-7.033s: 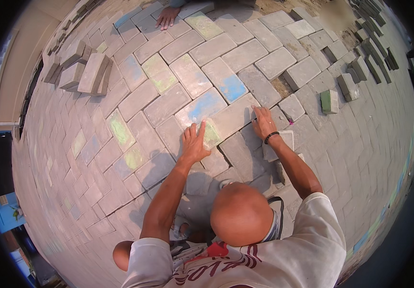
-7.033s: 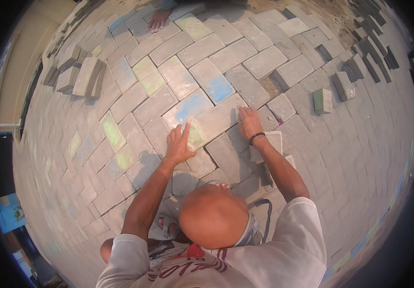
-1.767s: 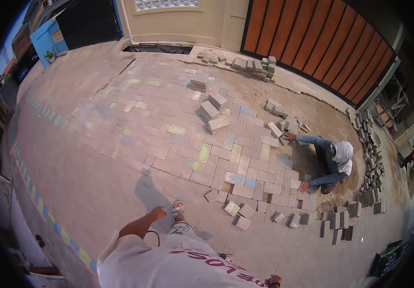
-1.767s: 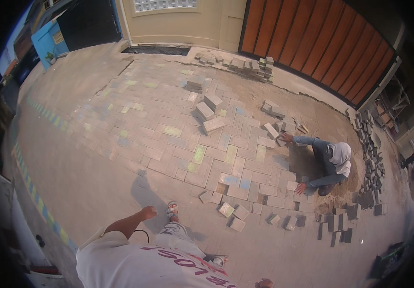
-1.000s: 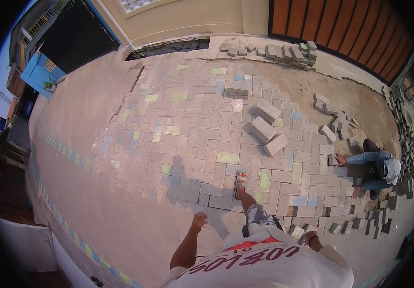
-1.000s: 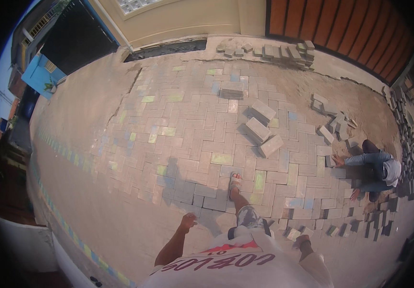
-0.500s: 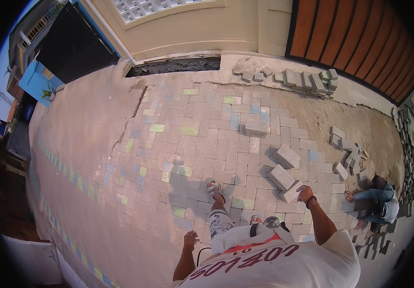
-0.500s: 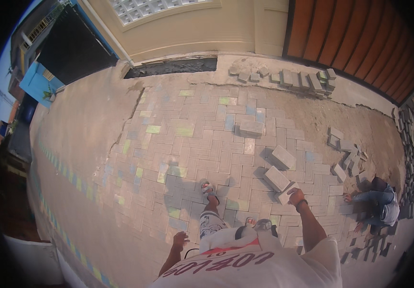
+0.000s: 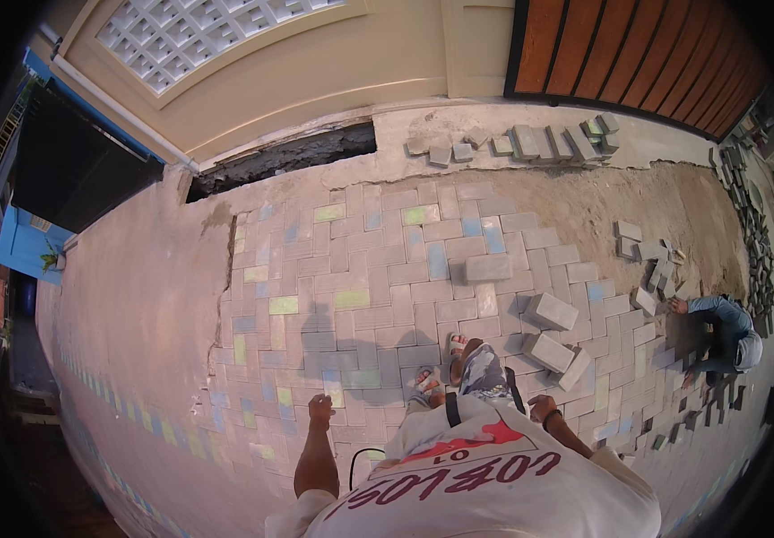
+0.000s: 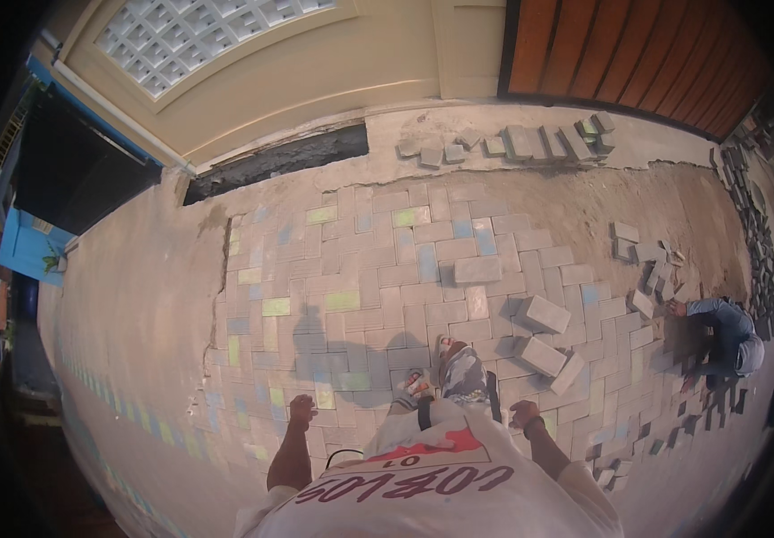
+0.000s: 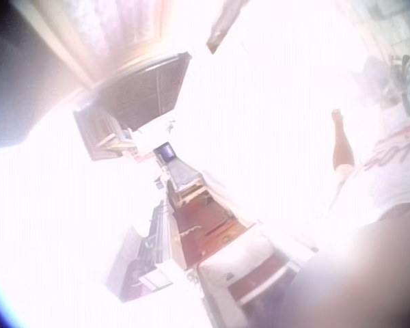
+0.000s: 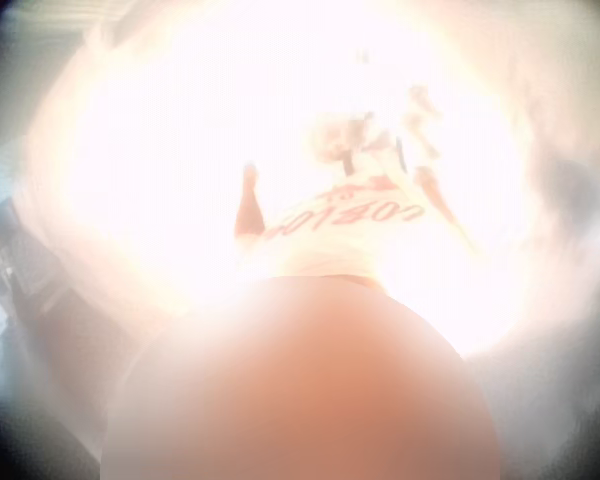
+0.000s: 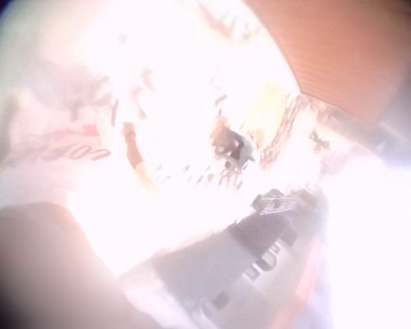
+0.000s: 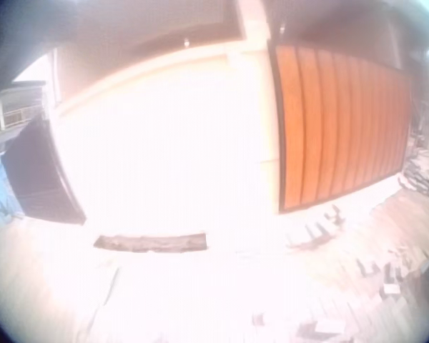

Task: The person kneels on the ground and places rectangular bricks one by one into a herringbone pattern on a paved surface. They adjust brick positions by hand and occasionally stand to retrieve more bricks from nearby piles.

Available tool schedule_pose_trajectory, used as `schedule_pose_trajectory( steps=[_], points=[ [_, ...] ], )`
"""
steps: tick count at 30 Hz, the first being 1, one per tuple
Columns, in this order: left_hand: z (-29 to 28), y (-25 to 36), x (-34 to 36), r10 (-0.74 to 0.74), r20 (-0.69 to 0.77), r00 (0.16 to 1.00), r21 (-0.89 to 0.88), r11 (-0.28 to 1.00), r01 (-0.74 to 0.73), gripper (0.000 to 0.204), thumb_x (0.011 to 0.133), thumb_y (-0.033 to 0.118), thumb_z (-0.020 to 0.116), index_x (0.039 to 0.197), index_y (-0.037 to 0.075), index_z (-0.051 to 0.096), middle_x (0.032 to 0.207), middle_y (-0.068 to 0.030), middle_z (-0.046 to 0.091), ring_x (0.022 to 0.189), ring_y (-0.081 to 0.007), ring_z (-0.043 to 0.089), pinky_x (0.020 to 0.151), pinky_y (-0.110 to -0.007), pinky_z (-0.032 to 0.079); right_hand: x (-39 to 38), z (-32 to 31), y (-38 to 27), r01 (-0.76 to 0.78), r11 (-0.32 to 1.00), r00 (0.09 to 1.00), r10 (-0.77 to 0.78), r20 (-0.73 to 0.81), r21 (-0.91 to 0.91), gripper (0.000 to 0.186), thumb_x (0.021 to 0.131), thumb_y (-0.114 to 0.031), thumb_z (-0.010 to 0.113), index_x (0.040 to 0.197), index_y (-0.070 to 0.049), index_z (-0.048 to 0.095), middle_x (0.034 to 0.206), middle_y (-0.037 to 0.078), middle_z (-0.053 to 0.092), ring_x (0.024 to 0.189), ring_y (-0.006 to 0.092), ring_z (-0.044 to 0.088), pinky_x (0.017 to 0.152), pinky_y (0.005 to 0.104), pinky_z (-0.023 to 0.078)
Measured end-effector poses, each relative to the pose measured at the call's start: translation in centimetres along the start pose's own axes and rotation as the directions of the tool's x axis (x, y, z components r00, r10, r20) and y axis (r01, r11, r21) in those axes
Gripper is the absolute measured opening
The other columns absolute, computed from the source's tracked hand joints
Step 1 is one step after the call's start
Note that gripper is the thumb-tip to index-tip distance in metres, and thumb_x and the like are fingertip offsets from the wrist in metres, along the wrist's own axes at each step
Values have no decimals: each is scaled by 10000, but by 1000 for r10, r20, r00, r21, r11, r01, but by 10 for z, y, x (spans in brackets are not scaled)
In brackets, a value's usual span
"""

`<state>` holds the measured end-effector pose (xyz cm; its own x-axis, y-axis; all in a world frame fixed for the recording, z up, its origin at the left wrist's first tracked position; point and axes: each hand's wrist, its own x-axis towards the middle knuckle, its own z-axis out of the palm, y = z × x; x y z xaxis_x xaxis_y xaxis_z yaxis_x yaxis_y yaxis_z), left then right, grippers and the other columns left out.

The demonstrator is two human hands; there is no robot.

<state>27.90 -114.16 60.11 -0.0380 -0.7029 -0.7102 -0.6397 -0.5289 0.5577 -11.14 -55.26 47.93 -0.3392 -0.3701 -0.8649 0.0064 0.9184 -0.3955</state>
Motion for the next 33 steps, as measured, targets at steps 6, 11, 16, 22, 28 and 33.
schedule_pose_trajectory(
  steps=[6, 11, 16, 22, 28, 33],
  points=[
    [69, 225, 97, 311, 108, 944, -24, 950, -311, 334, 892, 160, 577, 1199, 28, 579, 910, -82, 652, 601, -159, 595, 527, -285, 466, 65, -11, -68, 354, 917, 910, -292, -296, 183, 312, 770, 5, 593, 1059, -76, 679, 852, 122, 672, 730, 256, 678, 601, 368, 571],
    [181, 321, 99, 252, 491, 834, 200, 899, -389, 456, 906, 190, 616, 1298, -31, 541, 1052, -152, 662, 884, -199, 635, 674, -343, 544, 109, -87, -76, 315, 940, 893, -246, -378, 131, 283, 803, 5, 569, 1063, -57, 661, 786, 132, 668, 705, 270, 691, 506, 359, 514],
    [211, 378, 143, 256, 471, 844, 303, 852, -427, 497, 882, 220, 654, 1303, -21, 548, 985, -155, 688, 780, -217, 651, 688, -330, 539, 90, -194, -250, 115, 670, 881, 272, -387, 733, 153, 811, -176, 677, 932, -83, 678, 805, 82, 673, 747, 200, 673, 598, 336, 544],
    [281, 462, 187, 118, 612, 782, 442, 769, -462, 481, 871, 222, 670, 1270, -29, 575, 979, -160, 682, 799, -222, 653, 699, -343, 557, 28, -263, -306, 254, 418, 759, 473, -448, 872, 39, 840, -38, 598, 866, -27, 625, 716, 112, 641, 565, 202, 639, 473, 347, 532],
    [321, 554, 238, 66, 657, 751, 384, 828, -409, 496, 874, 219, 667, 1277, -50, 561, 988, -153, 674, 812, -219, 652, 668, -339, 568, 49, -187, -278, -156, -15, 711, 692, 123, 988, 249, 839, -62, 589, 1072, -41, 676, 785, 191, 672, 606, 290, 678, 473, 360, 521],
    [359, 639, 286, -13, 620, 785, 507, 770, -388, 480, 876, 207, 658, 1278, -37, 562, 981, -138, 673, 850, -215, 652, 672, -343, 567, 85, -175, -360, -266, 226, 732, 680, 44, 937, 239, 783, -46, 649, 1018, -39, 694, 867, 151, 690, 625, 238, 685, 529, 335, 540]
  ],
)
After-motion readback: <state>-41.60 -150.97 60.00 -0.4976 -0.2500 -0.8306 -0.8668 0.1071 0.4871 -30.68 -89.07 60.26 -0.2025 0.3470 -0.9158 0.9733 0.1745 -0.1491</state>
